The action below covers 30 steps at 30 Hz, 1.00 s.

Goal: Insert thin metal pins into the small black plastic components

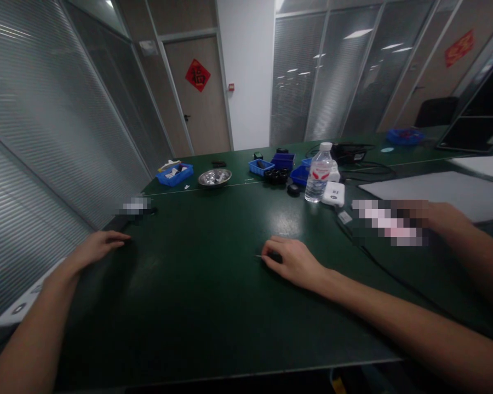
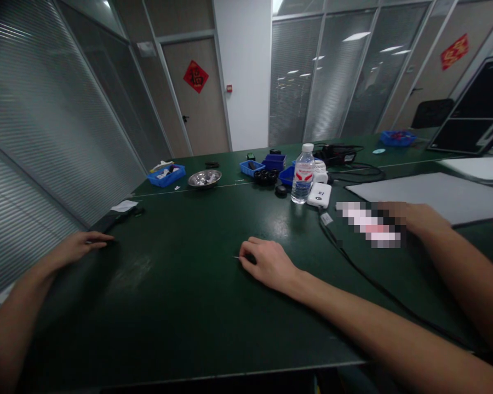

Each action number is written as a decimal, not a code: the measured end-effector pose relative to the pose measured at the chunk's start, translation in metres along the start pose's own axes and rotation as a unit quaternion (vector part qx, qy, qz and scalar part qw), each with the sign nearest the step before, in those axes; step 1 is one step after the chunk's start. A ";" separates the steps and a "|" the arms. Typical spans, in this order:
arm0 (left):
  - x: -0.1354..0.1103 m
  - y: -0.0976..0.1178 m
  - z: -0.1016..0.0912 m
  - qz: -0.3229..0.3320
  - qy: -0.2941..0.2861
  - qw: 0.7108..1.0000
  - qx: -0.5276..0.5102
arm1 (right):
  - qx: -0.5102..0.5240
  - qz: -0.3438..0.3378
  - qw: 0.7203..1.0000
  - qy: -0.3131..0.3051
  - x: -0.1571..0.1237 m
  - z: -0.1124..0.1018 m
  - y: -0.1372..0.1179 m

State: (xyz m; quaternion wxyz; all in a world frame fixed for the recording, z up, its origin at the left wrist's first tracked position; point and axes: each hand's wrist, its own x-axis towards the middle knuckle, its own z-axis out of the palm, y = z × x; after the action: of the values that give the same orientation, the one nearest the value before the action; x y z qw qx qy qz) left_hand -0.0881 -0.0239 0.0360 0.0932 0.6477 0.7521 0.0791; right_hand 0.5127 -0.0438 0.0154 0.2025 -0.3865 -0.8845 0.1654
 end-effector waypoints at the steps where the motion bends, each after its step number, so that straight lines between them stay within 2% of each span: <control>1: -0.001 0.001 -0.001 -0.004 -0.005 1.000 -0.004 | 0.001 -0.001 1.000 -0.001 0.000 0.000 0.000; 3: -0.001 0.001 -0.001 -0.002 -0.023 1.000 -0.013 | 0.006 -0.001 1.000 -0.003 0.000 0.000 0.000; 8: -0.002 0.002 0.001 0.004 0.006 1.000 0.005 | 0.001 -0.005 1.000 -0.004 0.000 0.000 0.001; 20: -0.006 0.005 0.004 0.011 0.021 0.999 0.037 | 0.003 -0.004 1.000 -0.006 0.000 0.000 0.001; 30: -0.013 0.022 0.001 0.023 0.018 0.998 0.063 | 0.007 -0.013 1.000 -0.001 -0.001 0.001 0.003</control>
State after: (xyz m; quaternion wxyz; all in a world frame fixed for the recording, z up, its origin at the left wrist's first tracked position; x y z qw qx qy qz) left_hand -0.0650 -0.0334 0.0404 0.0364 0.6680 0.7419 0.0455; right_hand 0.5147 -0.0426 0.0130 0.2062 -0.3731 -0.8885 0.1697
